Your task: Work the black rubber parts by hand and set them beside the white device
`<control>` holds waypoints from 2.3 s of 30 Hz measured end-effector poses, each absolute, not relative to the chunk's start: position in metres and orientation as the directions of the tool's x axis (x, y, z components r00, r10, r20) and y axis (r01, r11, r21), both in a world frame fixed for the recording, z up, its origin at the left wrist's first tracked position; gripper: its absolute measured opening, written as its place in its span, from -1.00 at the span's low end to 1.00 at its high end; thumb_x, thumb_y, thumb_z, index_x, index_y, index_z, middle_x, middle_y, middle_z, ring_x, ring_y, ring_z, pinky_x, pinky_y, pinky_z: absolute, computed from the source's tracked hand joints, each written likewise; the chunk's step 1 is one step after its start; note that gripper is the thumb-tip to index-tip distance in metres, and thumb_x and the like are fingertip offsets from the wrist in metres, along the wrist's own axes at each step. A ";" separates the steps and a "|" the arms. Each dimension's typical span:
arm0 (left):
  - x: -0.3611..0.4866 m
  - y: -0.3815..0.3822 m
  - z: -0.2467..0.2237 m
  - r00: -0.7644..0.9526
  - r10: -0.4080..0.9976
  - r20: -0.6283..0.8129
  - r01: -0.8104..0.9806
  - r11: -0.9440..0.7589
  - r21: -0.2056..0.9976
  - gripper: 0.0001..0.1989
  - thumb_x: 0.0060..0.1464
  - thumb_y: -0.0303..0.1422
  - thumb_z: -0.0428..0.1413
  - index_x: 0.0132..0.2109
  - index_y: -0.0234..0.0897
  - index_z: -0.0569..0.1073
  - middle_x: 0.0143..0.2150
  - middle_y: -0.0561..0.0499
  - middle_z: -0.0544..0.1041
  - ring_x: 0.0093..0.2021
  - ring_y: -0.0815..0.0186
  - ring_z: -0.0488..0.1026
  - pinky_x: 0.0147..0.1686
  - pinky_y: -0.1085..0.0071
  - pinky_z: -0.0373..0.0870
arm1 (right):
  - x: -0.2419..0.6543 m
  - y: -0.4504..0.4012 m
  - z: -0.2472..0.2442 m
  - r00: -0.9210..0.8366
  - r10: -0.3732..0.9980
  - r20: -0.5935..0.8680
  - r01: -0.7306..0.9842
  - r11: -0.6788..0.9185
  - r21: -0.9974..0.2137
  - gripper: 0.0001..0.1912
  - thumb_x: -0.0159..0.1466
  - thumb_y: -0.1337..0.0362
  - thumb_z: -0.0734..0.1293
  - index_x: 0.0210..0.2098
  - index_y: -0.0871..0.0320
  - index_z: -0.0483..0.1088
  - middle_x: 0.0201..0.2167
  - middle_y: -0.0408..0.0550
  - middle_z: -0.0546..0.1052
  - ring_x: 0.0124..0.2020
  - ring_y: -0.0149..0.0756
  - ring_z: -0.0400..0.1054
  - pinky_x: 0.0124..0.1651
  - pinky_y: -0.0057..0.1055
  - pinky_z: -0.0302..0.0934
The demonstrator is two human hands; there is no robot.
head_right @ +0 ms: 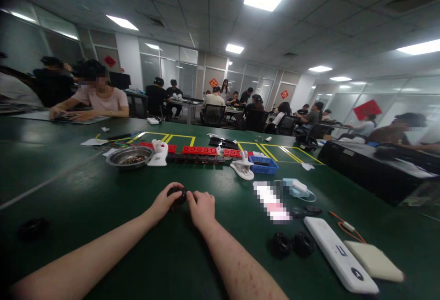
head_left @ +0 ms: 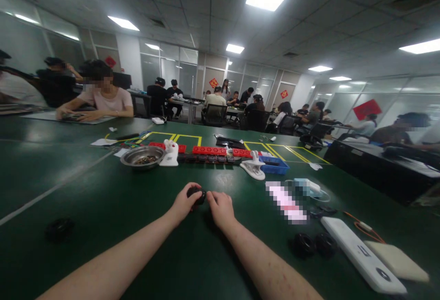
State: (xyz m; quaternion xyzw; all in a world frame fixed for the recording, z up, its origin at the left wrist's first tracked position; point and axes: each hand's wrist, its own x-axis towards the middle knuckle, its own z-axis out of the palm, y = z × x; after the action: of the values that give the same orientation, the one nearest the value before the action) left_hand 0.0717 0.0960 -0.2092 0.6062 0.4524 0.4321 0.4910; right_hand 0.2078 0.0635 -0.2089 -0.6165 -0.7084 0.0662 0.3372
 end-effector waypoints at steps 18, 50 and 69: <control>0.066 0.090 -0.218 0.056 0.955 0.293 0.248 -0.297 0.922 -0.71 -0.10 -0.15 -0.03 -0.33 -0.29 0.34 -0.36 -0.02 0.42 -0.31 0.24 0.36 -0.28 0.35 0.26 | 0.201 0.048 -0.215 0.010 0.848 0.529 0.793 0.315 -0.521 -0.72 0.13 0.12 0.23 -0.27 0.19 0.29 -0.43 -0.10 0.35 -0.37 -0.33 0.23 -0.30 -0.44 0.06; 0.064 0.073 -0.206 0.181 0.929 0.322 0.164 -0.351 0.922 -0.74 -0.15 -0.32 0.00 -0.23 -0.29 0.29 -0.33 0.01 0.37 -0.30 0.27 0.35 -0.26 0.37 0.27 | 0.209 0.051 -0.219 0.038 0.911 0.412 0.651 0.290 -0.701 -0.42 0.28 0.05 -0.10 -0.60 0.21 0.30 -0.58 -0.11 0.35 -0.43 -0.38 0.24 -0.32 -0.49 0.05; 0.067 0.097 -0.215 0.145 0.963 0.226 0.234 -0.255 0.938 -0.69 -0.11 -0.13 -0.05 -0.34 -0.29 0.35 -0.38 0.01 0.42 -0.32 0.26 0.37 -0.30 0.40 0.29 | 0.201 0.045 -0.208 -0.018 0.891 0.454 0.750 0.313 -0.583 -0.67 0.11 0.13 0.26 -0.17 0.15 0.29 -0.32 -0.07 0.38 -0.28 -0.28 0.22 -0.22 -0.41 0.06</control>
State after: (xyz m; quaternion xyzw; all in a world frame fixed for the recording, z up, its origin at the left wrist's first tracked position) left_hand 0.0667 0.0972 -0.2149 0.6447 0.4644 0.4605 0.3958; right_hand 0.2008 0.0450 -0.2082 -0.5794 -0.7079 0.0896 0.3938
